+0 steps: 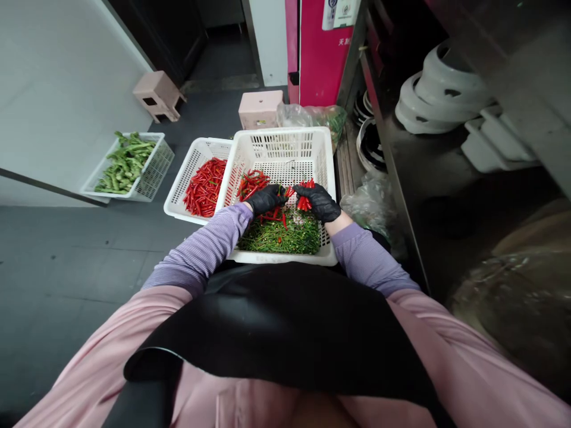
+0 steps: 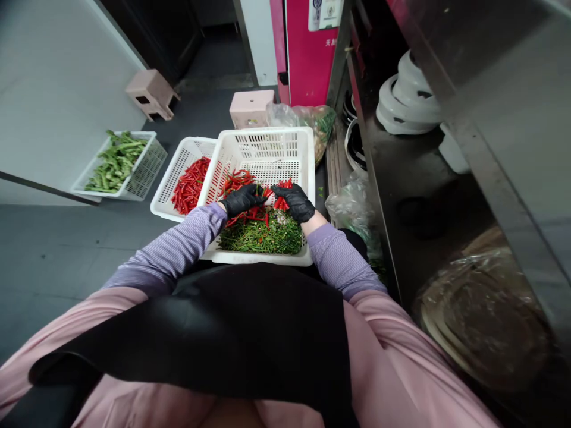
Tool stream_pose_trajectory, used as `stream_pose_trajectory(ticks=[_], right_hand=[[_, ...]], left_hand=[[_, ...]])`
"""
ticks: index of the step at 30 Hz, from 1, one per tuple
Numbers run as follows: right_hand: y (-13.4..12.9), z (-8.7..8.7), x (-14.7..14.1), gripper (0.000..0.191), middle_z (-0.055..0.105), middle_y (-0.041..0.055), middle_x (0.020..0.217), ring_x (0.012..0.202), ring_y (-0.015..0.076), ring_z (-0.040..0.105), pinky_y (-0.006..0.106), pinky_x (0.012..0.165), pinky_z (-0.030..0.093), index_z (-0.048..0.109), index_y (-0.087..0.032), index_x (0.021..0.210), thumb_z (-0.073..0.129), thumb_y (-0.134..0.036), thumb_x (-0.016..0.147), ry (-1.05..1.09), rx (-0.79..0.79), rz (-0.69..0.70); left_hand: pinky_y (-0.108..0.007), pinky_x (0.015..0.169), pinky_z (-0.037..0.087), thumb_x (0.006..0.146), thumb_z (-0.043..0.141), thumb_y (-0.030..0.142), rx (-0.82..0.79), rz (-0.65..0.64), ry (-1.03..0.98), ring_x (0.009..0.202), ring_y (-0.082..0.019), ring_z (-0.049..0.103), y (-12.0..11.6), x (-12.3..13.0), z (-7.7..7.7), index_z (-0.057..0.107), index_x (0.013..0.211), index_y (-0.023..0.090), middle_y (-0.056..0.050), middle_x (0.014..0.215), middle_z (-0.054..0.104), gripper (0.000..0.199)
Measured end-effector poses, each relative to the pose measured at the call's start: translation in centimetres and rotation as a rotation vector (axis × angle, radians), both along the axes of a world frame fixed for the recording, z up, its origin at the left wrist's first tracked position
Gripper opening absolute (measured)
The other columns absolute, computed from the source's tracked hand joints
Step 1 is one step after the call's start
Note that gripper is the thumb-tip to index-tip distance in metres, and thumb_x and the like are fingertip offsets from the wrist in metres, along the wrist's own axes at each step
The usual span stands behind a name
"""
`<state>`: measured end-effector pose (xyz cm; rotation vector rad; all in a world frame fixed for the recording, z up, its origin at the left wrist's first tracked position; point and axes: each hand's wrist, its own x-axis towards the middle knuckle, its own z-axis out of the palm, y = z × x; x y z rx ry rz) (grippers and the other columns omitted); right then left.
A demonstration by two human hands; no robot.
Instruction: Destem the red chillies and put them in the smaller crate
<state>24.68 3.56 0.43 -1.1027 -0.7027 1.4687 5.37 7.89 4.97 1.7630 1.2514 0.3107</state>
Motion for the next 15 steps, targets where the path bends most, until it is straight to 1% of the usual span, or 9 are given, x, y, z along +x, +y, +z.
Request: stream_pose_trajectory(ticks=[2,4,5,7,9,10,12,13,15], right_hand=[[0.0,0.1,0.0,0.039,0.068,-0.0059,0.066,0.066,0.0136,0.062,0.029,0.071,0.056,0.069,-0.022,0.07,0.104,-0.036,0.064,0.003,0.002,-0.039],[0.1,0.3,0.0,0.034,0.069,-0.0056,0.066,0.065,0.013,0.062,0.027,0.068,0.055,0.069,-0.022,0.07,0.101,-0.03,0.067,0.062,-0.002,-0.046],[0.1,0.4,0.1,0.031,0.07,-0.0051,0.066,0.065,0.0133,0.063,0.027,0.067,0.055,0.069,-0.022,0.072,0.099,-0.028,0.07,0.11,-0.028,-0.021],[0.0,0.6,0.0,0.025,0.071,-0.004,0.066,0.063,0.0147,0.064,0.027,0.062,0.055,0.069,-0.023,0.075,0.093,-0.026,0.079,0.206,-0.119,0.062],[0.0,0.7,0.0,0.021,0.07,-0.004,0.064,0.06,0.0159,0.063,0.028,0.059,0.055,0.068,-0.024,0.077,0.086,-0.024,0.086,0.253,-0.229,0.148],[0.0,0.8,-0.1,0.021,0.068,-0.0044,0.062,0.058,0.0159,0.062,0.028,0.058,0.054,0.067,-0.024,0.077,0.084,-0.024,0.089,0.253,-0.267,0.168],[0.1,0.7,0.1,0.026,0.065,-0.0053,0.06,0.056,0.015,0.059,0.028,0.059,0.054,0.064,-0.024,0.075,0.083,-0.024,0.092,0.219,-0.274,0.133],[0.2,0.7,0.3,0.028,0.064,-0.0053,0.06,0.056,0.0145,0.059,0.028,0.061,0.054,0.063,-0.024,0.073,0.084,-0.024,0.092,0.183,-0.246,0.084],[0.4,0.5,0.8,0.029,0.066,-0.0044,0.062,0.059,0.0142,0.061,0.028,0.066,0.055,0.064,-0.024,0.069,0.084,-0.024,0.09,0.08,-0.14,-0.05]], left_hand=[[-0.029,0.062,0.039,0.087,0.089,0.045,-0.094,0.02,-0.051,0.059,-0.012,0.044,-0.9,0.3,0.9,0.063,0.077,0.021,0.006,0.06,0.053,0.037],[-0.028,0.061,0.039,0.086,0.092,0.052,-0.166,0.003,-0.107,0.058,-0.012,0.045,-1.8,0.6,1.8,0.063,0.073,0.02,0.006,0.058,0.052,0.045],[-0.028,0.062,0.041,0.084,0.093,0.055,-0.172,-0.011,-0.146,0.059,-0.012,0.046,-2.2,0.7,2.3,0.063,0.072,0.02,0.006,0.058,0.052,0.048],[-0.028,0.066,0.046,0.082,0.095,0.058,-0.134,-0.035,-0.255,0.065,-0.013,0.053,-2.8,1.0,2.9,0.065,0.072,0.019,0.004,0.062,0.057,0.051],[-0.028,0.071,0.05,0.081,0.096,0.058,-0.079,-0.03,-0.352,0.07,-0.014,0.058,-3.1,1.1,3.2,0.068,0.077,0.018,0.003,0.067,0.062,0.05],[-0.029,0.072,0.051,0.083,0.095,0.057,-0.065,-0.018,-0.369,0.071,-0.014,0.059,-3.1,1.0,3.1,0.069,0.079,0.017,0.002,0.069,0.063,0.048],[-0.031,0.071,0.052,0.089,0.091,0.052,-0.078,0.025,-0.318,0.068,-0.015,0.058,-2.8,0.7,2.7,0.072,0.084,0.017,0.001,0.069,0.063,0.04],[-0.032,0.07,0.053,0.092,0.088,0.047,-0.1,0.058,-0.255,0.065,-0.016,0.058,-2.5,0.4,2.4,0.074,0.086,0.017,0.001,0.069,0.064,0.034],[-0.036,0.071,0.055,0.096,0.083,0.035,-0.123,0.114,-0.099,0.062,-0.017,0.058,-2.0,-0.1,1.6,0.076,0.088,0.018,-0.001,0.067,0.064,0.02]])
